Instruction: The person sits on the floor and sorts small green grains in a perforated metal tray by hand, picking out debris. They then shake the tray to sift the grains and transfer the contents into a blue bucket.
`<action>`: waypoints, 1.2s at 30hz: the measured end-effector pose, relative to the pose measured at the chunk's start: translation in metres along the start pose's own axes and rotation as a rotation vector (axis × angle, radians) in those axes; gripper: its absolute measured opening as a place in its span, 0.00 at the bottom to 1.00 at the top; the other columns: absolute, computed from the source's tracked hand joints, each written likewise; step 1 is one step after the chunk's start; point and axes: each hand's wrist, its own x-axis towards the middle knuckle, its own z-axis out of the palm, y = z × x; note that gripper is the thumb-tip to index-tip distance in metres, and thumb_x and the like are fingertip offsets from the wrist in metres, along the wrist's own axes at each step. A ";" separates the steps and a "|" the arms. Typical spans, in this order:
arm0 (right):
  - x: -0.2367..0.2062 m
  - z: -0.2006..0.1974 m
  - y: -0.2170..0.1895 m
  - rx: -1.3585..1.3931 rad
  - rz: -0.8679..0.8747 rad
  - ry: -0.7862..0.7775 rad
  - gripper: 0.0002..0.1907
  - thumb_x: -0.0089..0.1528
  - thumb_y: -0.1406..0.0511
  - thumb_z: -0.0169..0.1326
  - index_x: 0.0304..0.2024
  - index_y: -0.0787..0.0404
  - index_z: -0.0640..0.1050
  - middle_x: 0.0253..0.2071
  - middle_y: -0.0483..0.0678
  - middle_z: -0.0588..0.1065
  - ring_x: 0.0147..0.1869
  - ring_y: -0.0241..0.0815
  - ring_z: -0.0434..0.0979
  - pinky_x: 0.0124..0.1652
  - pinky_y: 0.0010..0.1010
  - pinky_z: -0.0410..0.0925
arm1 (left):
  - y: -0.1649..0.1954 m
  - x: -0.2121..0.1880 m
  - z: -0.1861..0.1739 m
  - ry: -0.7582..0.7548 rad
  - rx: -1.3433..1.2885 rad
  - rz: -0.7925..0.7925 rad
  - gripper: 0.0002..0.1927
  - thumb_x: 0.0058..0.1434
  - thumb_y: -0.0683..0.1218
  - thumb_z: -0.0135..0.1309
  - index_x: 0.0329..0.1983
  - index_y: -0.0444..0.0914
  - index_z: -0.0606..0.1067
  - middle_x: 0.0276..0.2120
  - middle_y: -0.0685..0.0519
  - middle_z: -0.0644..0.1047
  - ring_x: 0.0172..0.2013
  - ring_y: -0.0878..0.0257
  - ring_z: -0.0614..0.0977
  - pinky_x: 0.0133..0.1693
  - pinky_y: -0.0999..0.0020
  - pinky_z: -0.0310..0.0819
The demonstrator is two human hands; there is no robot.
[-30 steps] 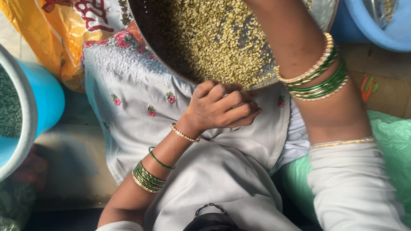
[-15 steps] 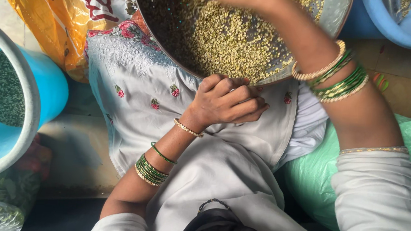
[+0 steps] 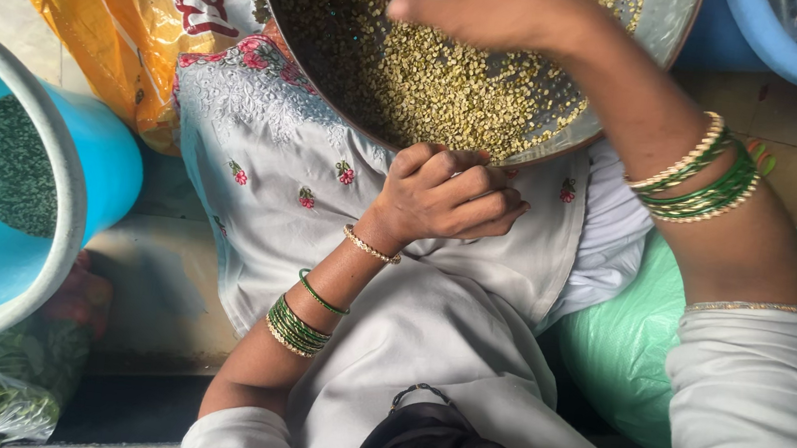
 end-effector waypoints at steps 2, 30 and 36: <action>0.014 0.021 0.009 -0.089 -0.151 -0.023 0.18 0.67 0.63 0.55 0.56 0.67 0.76 0.52 0.53 0.75 0.54 0.48 0.76 0.53 0.39 0.69 | 0.000 -0.001 0.001 -0.005 0.000 -0.004 0.09 0.67 0.58 0.64 0.37 0.56 0.75 0.38 0.67 0.73 0.38 0.70 0.72 0.45 0.69 0.58; -0.120 -0.094 0.040 0.019 0.335 -0.327 0.16 0.60 0.59 0.57 0.48 0.57 0.82 0.40 0.45 0.82 0.45 0.39 0.81 0.48 0.32 0.72 | 0.008 0.008 0.024 -0.062 -0.049 0.018 0.07 0.66 0.58 0.63 0.39 0.58 0.76 0.48 0.70 0.75 0.48 0.68 0.71 0.48 0.69 0.59; -0.128 -0.093 0.041 -0.004 0.346 -0.159 0.16 0.62 0.59 0.55 0.51 0.57 0.81 0.42 0.46 0.82 0.48 0.39 0.80 0.50 0.32 0.71 | 0.012 0.010 0.026 -0.049 -0.038 0.016 0.07 0.65 0.59 0.62 0.38 0.58 0.75 0.47 0.71 0.75 0.47 0.69 0.72 0.48 0.69 0.59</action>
